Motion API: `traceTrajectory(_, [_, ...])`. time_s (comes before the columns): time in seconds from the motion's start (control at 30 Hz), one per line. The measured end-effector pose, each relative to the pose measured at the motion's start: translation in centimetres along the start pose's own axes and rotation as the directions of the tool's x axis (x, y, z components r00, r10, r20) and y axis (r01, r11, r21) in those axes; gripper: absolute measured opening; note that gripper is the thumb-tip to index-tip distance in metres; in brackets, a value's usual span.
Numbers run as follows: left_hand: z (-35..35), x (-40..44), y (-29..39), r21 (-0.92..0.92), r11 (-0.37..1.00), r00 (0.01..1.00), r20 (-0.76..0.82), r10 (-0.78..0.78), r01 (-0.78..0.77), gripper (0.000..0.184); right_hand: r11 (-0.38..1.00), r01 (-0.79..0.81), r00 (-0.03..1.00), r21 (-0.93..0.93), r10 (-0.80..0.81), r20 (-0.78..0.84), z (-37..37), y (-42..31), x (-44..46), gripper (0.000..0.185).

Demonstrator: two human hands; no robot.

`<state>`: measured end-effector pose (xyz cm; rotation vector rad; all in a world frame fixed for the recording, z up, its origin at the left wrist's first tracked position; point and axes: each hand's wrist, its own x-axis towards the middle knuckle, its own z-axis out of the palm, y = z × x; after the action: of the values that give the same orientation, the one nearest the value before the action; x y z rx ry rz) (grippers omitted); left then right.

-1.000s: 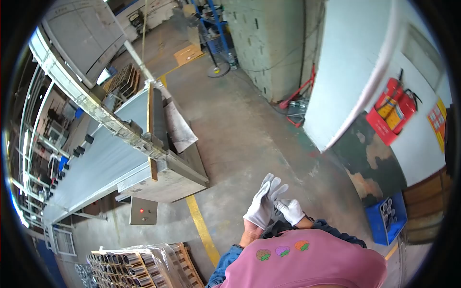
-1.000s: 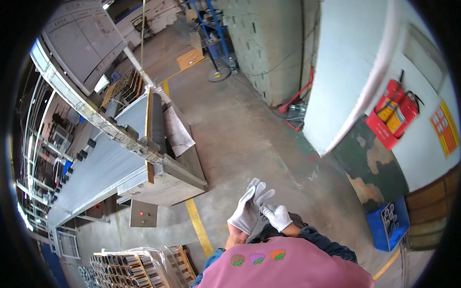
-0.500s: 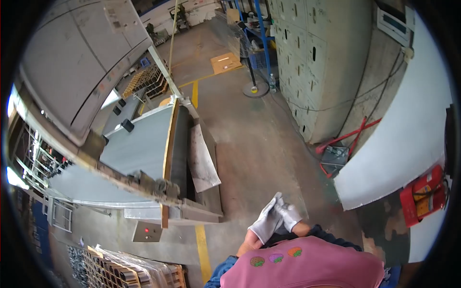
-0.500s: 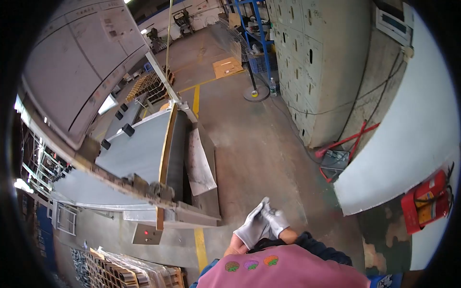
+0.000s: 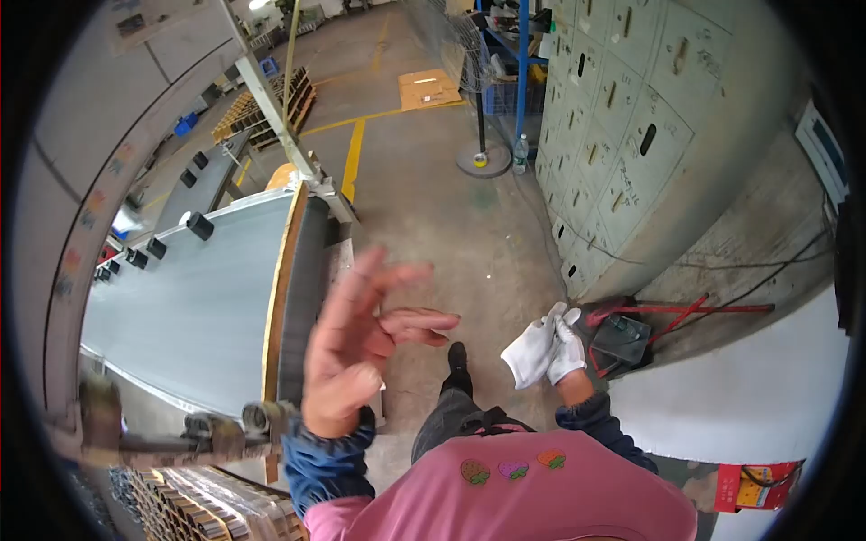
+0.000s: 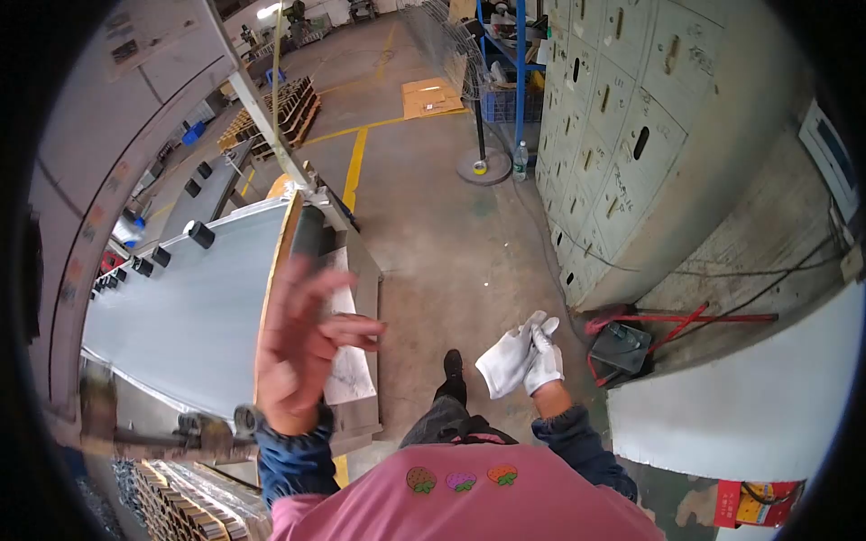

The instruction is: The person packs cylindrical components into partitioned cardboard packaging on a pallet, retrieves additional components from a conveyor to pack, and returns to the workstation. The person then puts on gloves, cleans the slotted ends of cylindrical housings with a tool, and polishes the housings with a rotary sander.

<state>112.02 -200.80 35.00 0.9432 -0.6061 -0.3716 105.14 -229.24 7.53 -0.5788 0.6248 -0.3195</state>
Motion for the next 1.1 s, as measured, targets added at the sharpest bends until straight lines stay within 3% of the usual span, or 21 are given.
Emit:
traceTrajectory(0.03, [0.4, 2.4, 1.5, -0.041, 0.996, 0.997, 0.023, 0.076, -0.076, 0.115, 0.999, 0.047, 0.999, -0.013, -0.047, -0.017, 1.0, -0.3, 1.8, 0.021])
traceTrajectory(0.07, [-0.2, 5.4, 3.1, 0.140, 0.952, 0.931, 0.288, 0.225, -0.273, 0.112, 0.999, 0.047, 0.999, 0.002, -0.047, -0.012, 1.5, -0.4, 3.9, 0.021])
traceTrajectory(0.13, [-1.0, 10.3, 4.8, -0.034, 0.908, 0.799, 0.461, 0.386, -0.418, 0.123, 0.998, 0.044, 0.998, 0.044, -0.043, -0.043, 2.2, -0.5, 8.0, 0.022])
traceTrajectory(0.17, [0.8, 14.2, 4.7, -0.229, 0.845, 0.684, 0.504, 0.528, -0.484, 0.092, 0.995, 0.034, 0.997, 0.091, -0.028, -0.071, 3.0, -1.0, 9.9, 0.024])
traceTrajectory(0.23, [-0.4, 18.9, 4.3, -0.262, 0.836, 0.675, 0.497, 0.546, -0.483, 0.091, 0.996, -0.027, 0.991, 0.082, 0.037, -0.125, 4.0, -2.4, 13.1, 0.027])
traceTrajectory(0.3, [-0.9, 23.7, 3.5, -0.302, 0.826, 0.651, 0.511, 0.561, -0.476, 0.089, 0.989, 0.140, 0.980, -0.054, -0.146, -0.137, 6.0, -3.9, 15.0, 0.027])
traceTrajectory(0.33, [-0.9, 26.1, 3.1, -0.320, 0.825, 0.641, 0.520, 0.564, -0.466, 0.087, 0.976, 0.218, 0.955, -0.015, -0.217, -0.201, 6.5, -4.4, 16.5, 0.029])
traceTrajectory(0.47, [-1.8, 35.0, 1.1, -0.360, 0.829, 0.620, 0.551, 0.558, -0.427, 0.082, 0.958, 0.285, 0.925, -0.032, -0.284, -0.251, 9.4, -7.1, 19.2, 0.032])
traceTrajectory(0.63, [-4.6, 46.7, -1.0, -0.350, 0.769, 0.536, 0.562, 0.630, -0.535, 0.076, 0.976, 0.215, 0.928, -0.026, -0.213, -0.305, 5.5, -5.6, 29.1, 0.040])
traceTrajectory(0.67, [-5.0, 49.2, -1.3, -0.344, 0.743, 0.507, 0.563, 0.653, -0.575, 0.075, 0.969, 0.231, 0.888, -0.084, -0.245, -0.390, 8.1, -6.2, 30.6, 0.045])
traceTrajectory(0.7, [-5.6, 51.6, -1.5, -0.332, 0.715, 0.476, 0.567, 0.673, -0.615, 0.074, 0.984, 0.177, 0.891, -0.029, -0.172, -0.421, 9.8, -6.9, 32.6, 0.037])
traceTrajectory(0.73, [-6.2, 54.2, -1.5, -0.317, 0.686, 0.442, 0.576, 0.688, -0.655, 0.073, 0.986, 0.167, 0.929, 0.028, -0.147, -0.340, 6.2, -6.1, 37.5, 0.042])
traceTrajectory(0.77, [-6.5, 56.7, -1.5, -0.300, 0.651, 0.403, 0.587, 0.702, -0.697, 0.071, 0.985, 0.175, 0.929, 0.007, -0.163, -0.333, 10.1, -7.3, 39.0, 0.043])
traceTrajectory(0.8, [-6.9, 59.2, -1.4, -0.284, 0.614, 0.367, 0.595, 0.716, -0.737, 0.070, 0.988, 0.155, 0.944, -0.018, -0.154, -0.292, 6.8, -7.2, 44.3, 0.042])
traceTrajectory(0.83, [-7.3, 61.5, -1.3, -0.262, 0.582, 0.342, 0.600, 0.723, -0.770, 0.069, 0.941, 0.176, 0.967, -0.289, -0.221, -0.128, 2.6, -7.0, 51.2, 0.079])
traceTrajectory(0.9, [-8.2, 66.2, -1.3, -0.191, 0.560, 0.349, 0.611, 0.711, -0.806, 0.067, 0.957, 0.267, 0.943, 0.114, -0.234, -0.237, 5.8, -7.9, 58.2, 0.039])
traceTrajectory(0.97, [-9.0, 70.4, -1.6, -0.131, 0.585, 0.396, 0.618, 0.679, -0.800, 0.065, 0.999, 0.039, 0.991, -0.032, -0.043, -0.129, 17.2, -12.7, 59.4, 0.037])
traceTrajectory(1.1, [-12.8, 76.1, -1.2, 0.006, 0.594, 0.492, 0.569, 0.659, -0.804, 0.060, 0.993, -0.002, 0.999, -0.115, -0.003, -0.043, 27.3, -14.2, 68.7, 0.025])
